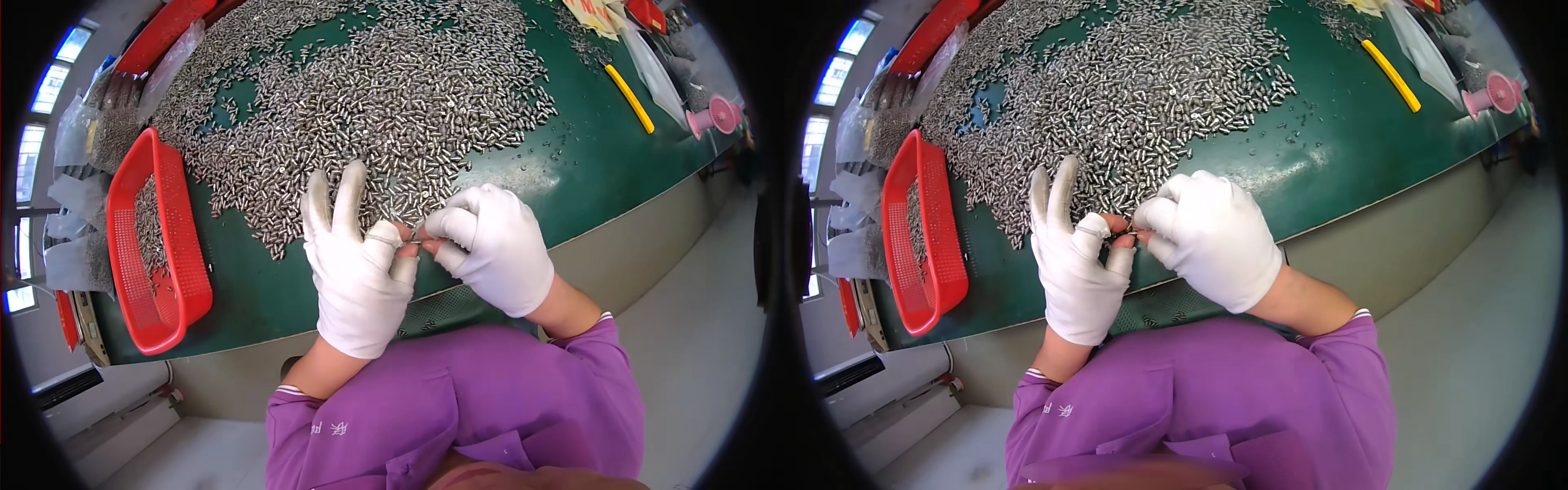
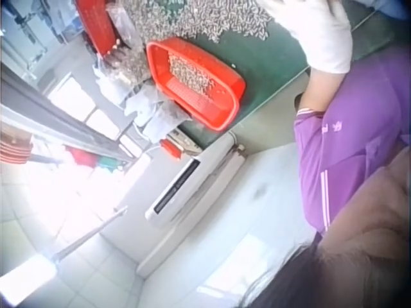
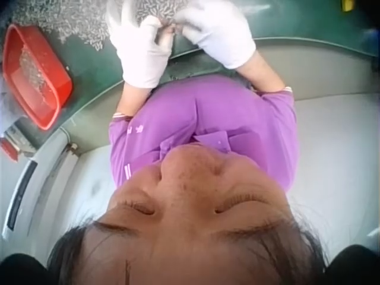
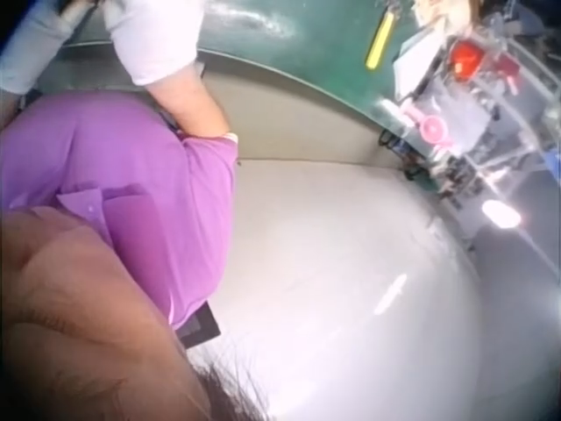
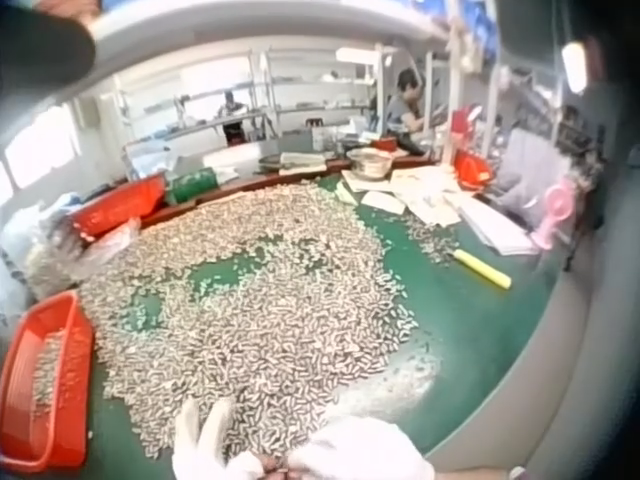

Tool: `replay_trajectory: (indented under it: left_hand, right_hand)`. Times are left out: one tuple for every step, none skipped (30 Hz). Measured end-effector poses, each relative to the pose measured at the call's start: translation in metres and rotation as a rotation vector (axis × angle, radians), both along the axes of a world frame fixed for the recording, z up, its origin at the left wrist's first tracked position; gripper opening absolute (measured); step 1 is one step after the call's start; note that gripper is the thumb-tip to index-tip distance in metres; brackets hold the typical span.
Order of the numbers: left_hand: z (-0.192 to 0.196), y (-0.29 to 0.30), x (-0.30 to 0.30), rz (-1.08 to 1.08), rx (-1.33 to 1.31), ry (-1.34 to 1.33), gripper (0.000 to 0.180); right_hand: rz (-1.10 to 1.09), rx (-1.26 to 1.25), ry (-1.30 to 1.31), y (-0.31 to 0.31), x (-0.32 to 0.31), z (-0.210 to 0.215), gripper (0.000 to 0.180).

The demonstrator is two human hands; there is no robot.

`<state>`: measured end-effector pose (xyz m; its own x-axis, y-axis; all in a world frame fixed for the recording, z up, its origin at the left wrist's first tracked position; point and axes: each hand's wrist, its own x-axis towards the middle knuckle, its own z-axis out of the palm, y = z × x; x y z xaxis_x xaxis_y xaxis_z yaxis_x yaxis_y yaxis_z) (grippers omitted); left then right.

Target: Sorting and inspecting small metal hardware components at a workbench.

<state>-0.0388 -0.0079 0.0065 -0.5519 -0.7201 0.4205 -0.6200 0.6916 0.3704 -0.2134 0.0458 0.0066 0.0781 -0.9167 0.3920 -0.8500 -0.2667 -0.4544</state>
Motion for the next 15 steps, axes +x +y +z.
replay_trajectory:
  left_hand:
    - [-0.0008,-0.0004,-0.0008,-0.005,0.003,0.001,0.028]
    - [-0.0001,0.0002,0.0002,-0.001,0.004,-0.006,0.028]
    - [0.0005,0.0007,0.0009,0.002,0.006,-0.014,0.027]
    - [0.0006,0.0011,0.001,0.002,0.004,-0.017,0.027]
    - [0.0,0.0006,0.0006,0.003,0.009,-0.011,0.027]
    - [-0.0002,0.0001,0.0003,0.005,0.015,-0.005,0.027]
    - [0.0001,-0.0007,0.0002,0.003,0.014,-0.006,0.027]
    - [-0.0004,-0.0011,0.0003,-0.002,0.017,-0.006,0.027]
    - [-0.0008,-0.0016,0.0004,-0.006,0.02,-0.007,0.027]
    - [-0.0016,-0.0022,0.0007,-0.006,0.02,-0.009,0.027]
    - [-0.0025,-0.0025,0.0,-0.01,0.022,0.001,0.027]
    - [-0.003,-0.0027,-0.0005,-0.015,0.024,0.011,0.027]
    - [-0.0029,-0.003,-0.0004,-0.014,0.025,0.009,0.027]
    - [-0.0025,-0.0032,0.0,-0.018,0.032,0.013,0.027]
    - [-0.0023,-0.003,-0.0001,-0.023,0.04,0.016,0.027]
  right_hand:
    - [-0.032,-0.011,-0.022,-0.0005,-0.0006,-0.0021,0.011]
    - [-0.061,-0.027,-0.047,-0.0007,0.0004,-0.003,0.011]
    - [-0.062,-0.029,-0.051,-0.0006,0.0012,-0.0029,0.011]
    - [-0.059,-0.016,-0.034,-0.0004,0.0019,-0.0024,0.011]
    - [-0.059,-0.001,-0.014,-0.0008,0.002,-0.0018,0.011]
    - [-0.061,-0.001,-0.015,-0.001,0.002,-0.0014,0.011]
    - [-0.059,0.005,-0.007,-0.001,0.0018,-0.0011,0.011]
    - [-0.056,0.013,0.0,-0.0009,0.0016,-0.0014,0.012]
    - [-0.055,0.014,-0.002,-0.0006,0.0012,-0.0012,0.012]
    - [-0.031,0.012,0.003,-0.0004,0.0006,-0.0004,0.012]
    - [-0.007,0.011,0.01,-0.0001,-0.0008,0.0006,0.012]
    - [-0.005,0.011,0.008,-0.0002,-0.0016,0.0013,0.012]
    - [0.013,0.03,0.011,-0.0006,-0.002,0.0019,0.013]
    - [0.03,0.05,0.012,-0.0003,-0.002,0.0024,0.014]
    - [0.028,0.052,0.008,-0.0004,-0.0014,0.0028,0.014]
